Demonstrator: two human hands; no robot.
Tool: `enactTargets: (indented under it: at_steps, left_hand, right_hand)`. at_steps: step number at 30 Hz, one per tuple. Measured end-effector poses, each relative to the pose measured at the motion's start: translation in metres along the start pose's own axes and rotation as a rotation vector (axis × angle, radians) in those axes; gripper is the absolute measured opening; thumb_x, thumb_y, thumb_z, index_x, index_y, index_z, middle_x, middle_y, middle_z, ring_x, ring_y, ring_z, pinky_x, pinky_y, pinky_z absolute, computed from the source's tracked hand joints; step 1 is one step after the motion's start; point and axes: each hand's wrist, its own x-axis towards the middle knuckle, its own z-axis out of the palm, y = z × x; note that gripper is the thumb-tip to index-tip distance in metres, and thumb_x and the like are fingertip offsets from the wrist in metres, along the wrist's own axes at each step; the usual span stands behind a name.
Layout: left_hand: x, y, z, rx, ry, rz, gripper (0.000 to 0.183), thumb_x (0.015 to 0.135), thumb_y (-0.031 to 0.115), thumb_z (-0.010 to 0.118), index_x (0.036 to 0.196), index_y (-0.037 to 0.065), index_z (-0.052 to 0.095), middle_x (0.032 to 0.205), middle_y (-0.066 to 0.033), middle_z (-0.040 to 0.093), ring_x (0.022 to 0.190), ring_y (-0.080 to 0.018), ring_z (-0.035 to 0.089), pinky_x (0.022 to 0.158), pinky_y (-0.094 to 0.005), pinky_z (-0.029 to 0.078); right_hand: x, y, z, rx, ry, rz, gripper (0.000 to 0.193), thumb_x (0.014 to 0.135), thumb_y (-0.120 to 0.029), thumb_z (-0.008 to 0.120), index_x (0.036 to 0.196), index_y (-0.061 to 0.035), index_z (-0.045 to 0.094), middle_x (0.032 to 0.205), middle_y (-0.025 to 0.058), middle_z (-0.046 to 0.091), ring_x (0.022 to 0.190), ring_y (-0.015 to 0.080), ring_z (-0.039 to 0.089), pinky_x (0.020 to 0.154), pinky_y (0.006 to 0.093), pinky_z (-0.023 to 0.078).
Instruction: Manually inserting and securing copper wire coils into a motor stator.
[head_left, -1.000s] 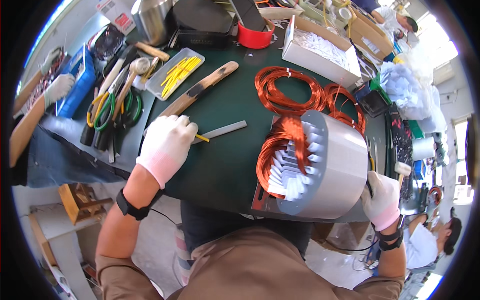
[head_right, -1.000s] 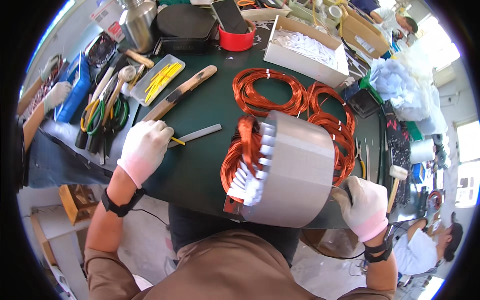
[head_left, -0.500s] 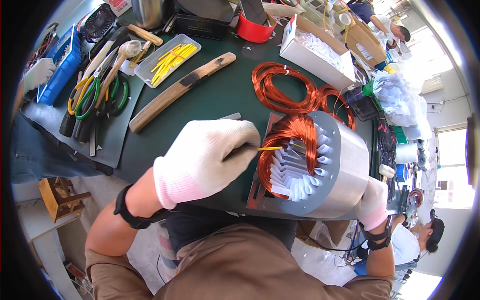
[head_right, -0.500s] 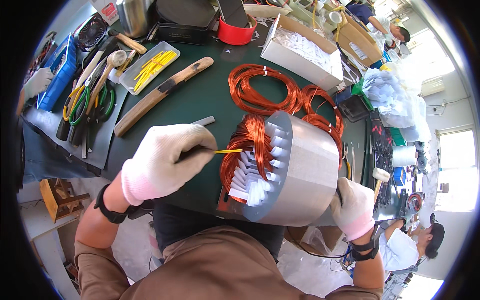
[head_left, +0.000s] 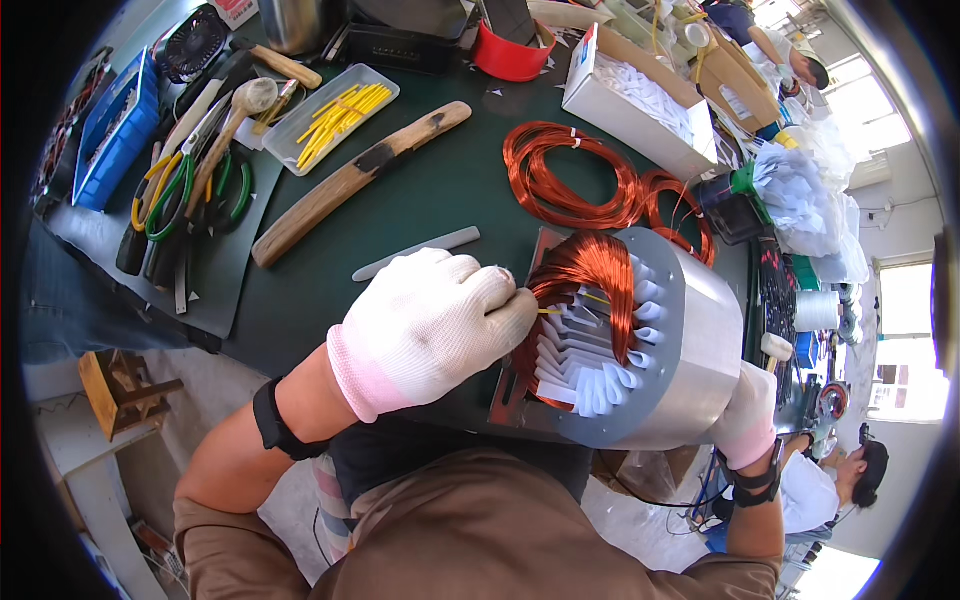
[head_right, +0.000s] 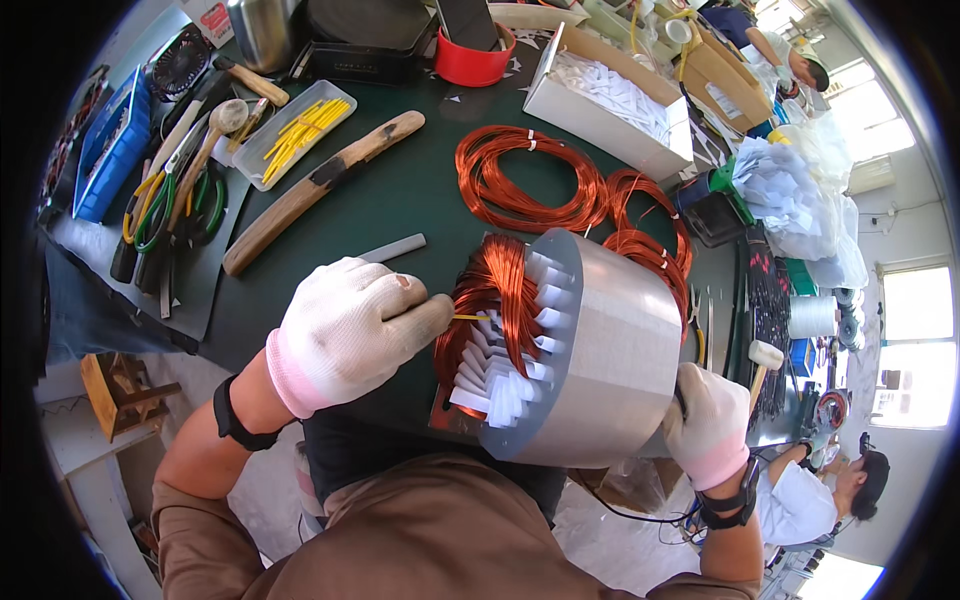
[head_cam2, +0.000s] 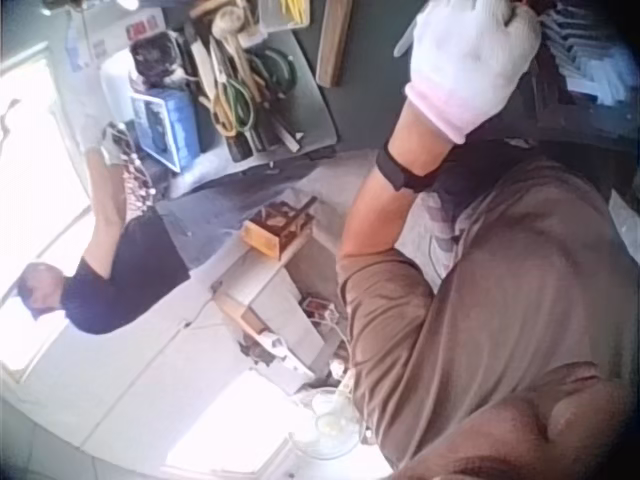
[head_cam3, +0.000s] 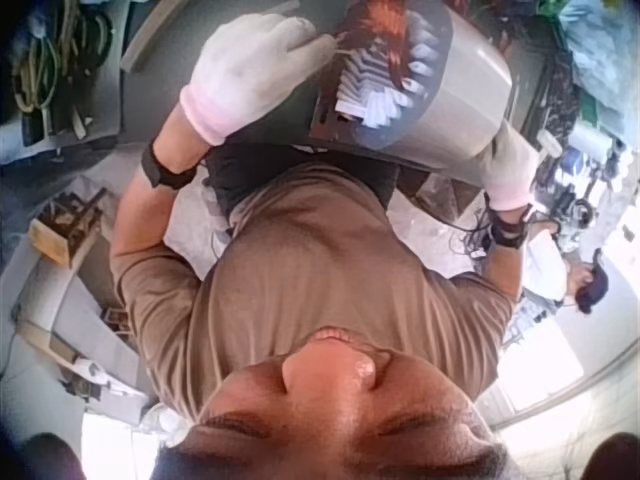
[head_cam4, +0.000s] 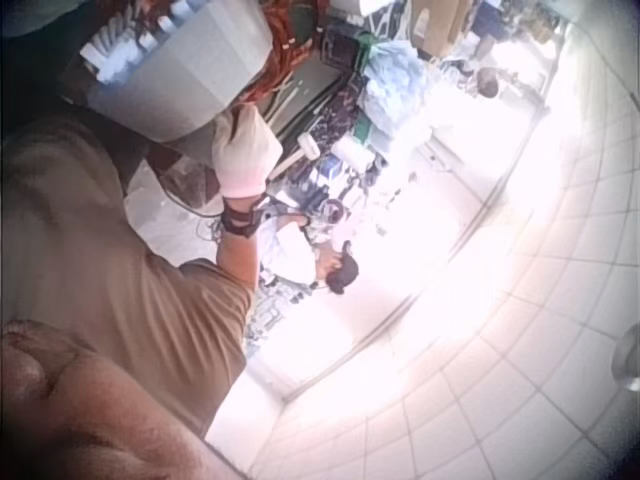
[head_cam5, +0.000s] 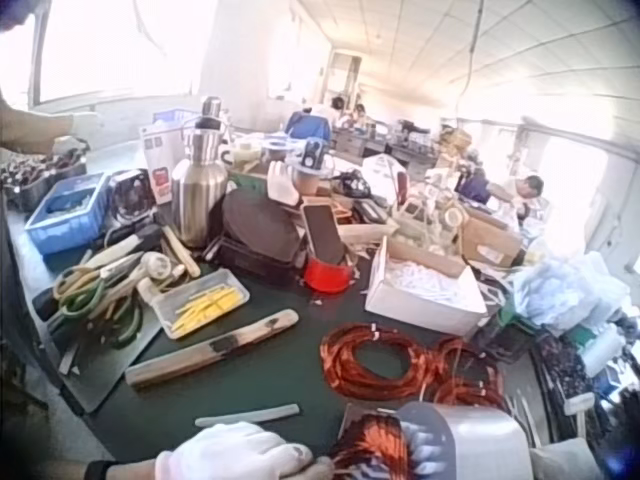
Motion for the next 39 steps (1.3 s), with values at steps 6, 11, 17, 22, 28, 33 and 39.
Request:
enactTargets:
  at_steps: [6,11,17,22,28,33,39]
  left_hand:
    - [-0.005,0.002,0.003,-0.211,-0.007,-0.174,0.026,0.078,0.007,0.081,0.103,0.008,0.075,0.084,-0.0068,0.065,0.076,-0.0290,0.068,0.071,-0.0395,0.058]
    - [-0.006,0.003,0.012,-0.380,0.156,-0.258,0.031,0.078,-0.001,0.081,0.108,0.006,0.075,0.088,-0.0085,0.067,0.083,-0.0307,0.070,0.096,-0.0440,0.059]
    - [-0.006,0.003,0.005,-0.249,0.106,-0.167,0.028,0.077,0.003,0.081,0.103,0.008,0.075,0.090,-0.0068,0.069,0.080,-0.0293,0.070,0.073,-0.0384,0.059]
    - [-0.008,0.001,0.007,-0.185,0.133,-0.096,0.021,0.077,0.004,0.081,0.097,0.008,0.073,0.086,-0.0061,0.069,0.072,-0.0282,0.069,0.063,-0.0380,0.055]
    - [0.006,0.017,0.006,-0.510,0.203,-0.412,0.006,0.086,0.002,0.074,0.092,0.003,0.071,0.074,-0.0095,0.069,0.065,-0.0255,0.069,0.062,-0.0330,0.055]
    - [0.013,0.018,0.011,-0.601,0.121,-0.570,0.004,0.089,0.002,0.071,0.089,0.000,0.068,0.075,-0.0125,0.068,0.064,-0.0235,0.068,0.063,-0.0322,0.055]
    - [0.017,0.016,0.004,-0.547,-0.015,-0.633,0.007,0.089,0.004,0.068,0.090,-0.003,0.068,0.078,-0.0183,0.069,0.069,-0.0259,0.070,0.067,-0.0348,0.056]
  right_hand:
    - [0.001,0.000,-0.001,-0.005,-0.023,0.010,0.014,0.073,0.000,0.065,0.087,-0.0006,0.063,0.072,0.0205,0.061,0.068,0.0429,0.063,0.062,0.0472,0.049]
    - [0.001,-0.001,-0.001,0.009,-0.010,0.009,0.013,0.074,0.000,0.065,0.087,-0.0003,0.064,0.072,0.0206,0.061,0.068,0.0429,0.063,0.063,0.0470,0.050]
    - [0.000,-0.001,-0.002,-0.001,-0.018,0.018,0.012,0.074,0.000,0.064,0.086,-0.0003,0.063,0.071,0.0209,0.060,0.068,0.0432,0.063,0.062,0.0468,0.050]
    - [0.001,-0.002,0.000,0.007,-0.011,0.020,0.010,0.074,0.000,0.063,0.084,-0.0004,0.062,0.070,0.0209,0.059,0.067,0.0434,0.062,0.061,0.0470,0.049]
    - [-0.002,0.000,-0.002,-0.011,-0.022,0.014,0.011,0.073,0.001,0.063,0.084,-0.0001,0.061,0.069,0.0209,0.058,0.067,0.0438,0.061,0.060,0.0474,0.048]
    - [0.000,-0.001,-0.001,-0.010,-0.025,0.007,0.013,0.072,0.003,0.061,0.084,0.0006,0.061,0.070,0.0211,0.057,0.066,0.0440,0.061,0.060,0.0475,0.047]
    - [0.000,-0.001,-0.005,-0.013,-0.017,0.012,0.016,0.070,0.006,0.058,0.085,0.0009,0.062,0.069,0.0208,0.057,0.066,0.0439,0.060,0.061,0.0481,0.047]
